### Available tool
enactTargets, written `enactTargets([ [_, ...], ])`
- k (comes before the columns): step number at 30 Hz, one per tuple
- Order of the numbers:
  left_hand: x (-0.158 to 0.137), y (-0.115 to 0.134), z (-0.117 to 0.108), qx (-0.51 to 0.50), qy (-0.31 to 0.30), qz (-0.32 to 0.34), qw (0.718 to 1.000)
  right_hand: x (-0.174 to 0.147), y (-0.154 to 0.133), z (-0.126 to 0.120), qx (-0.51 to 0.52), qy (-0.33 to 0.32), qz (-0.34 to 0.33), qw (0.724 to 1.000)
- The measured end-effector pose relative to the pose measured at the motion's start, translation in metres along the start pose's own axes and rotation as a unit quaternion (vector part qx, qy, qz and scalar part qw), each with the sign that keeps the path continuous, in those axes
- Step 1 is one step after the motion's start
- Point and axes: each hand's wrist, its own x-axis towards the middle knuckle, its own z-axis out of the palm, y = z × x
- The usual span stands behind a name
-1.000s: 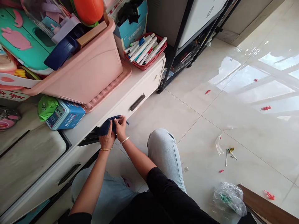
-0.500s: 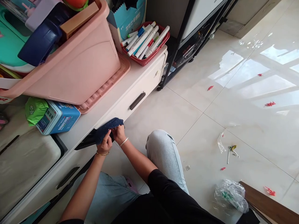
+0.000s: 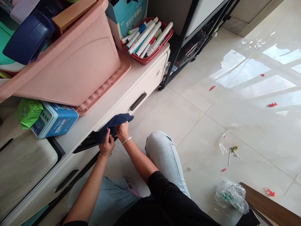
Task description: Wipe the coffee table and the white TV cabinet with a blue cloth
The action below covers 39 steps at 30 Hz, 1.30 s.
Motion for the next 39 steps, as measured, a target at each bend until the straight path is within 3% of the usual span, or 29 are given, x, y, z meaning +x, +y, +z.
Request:
enactTargets([
  [7, 0.014, 0.011, 0.008, 0.048, 0.042, 0.036, 0.997, 0.008, -0.004, -0.001, 0.006, -0.006, -0.027, 1.0],
  [11, 0.015, 0.009, 0.006, 0.062, 0.025, 0.018, 0.998, 0.005, 0.0, -0.005, -0.002, -0.003, 0.001, 1.0],
  [19, 0.017, 0.01, 0.007, 0.056, 0.035, 0.034, 0.997, 0.009, -0.004, -0.006, -0.02, -0.025, -0.022, 0.999],
  [27, 0.015, 0.008, 0.007, 0.04, 0.011, 0.008, 0.999, 0.008, -0.005, -0.005, -0.048, -0.017, -0.037, 0.998],
  [39, 0.016, 0.009, -0.001, 0.017, -0.006, 0.006, 1.0, 0.008, 0.003, -0.009, -0.039, -0.022, -0.008, 0.999],
])
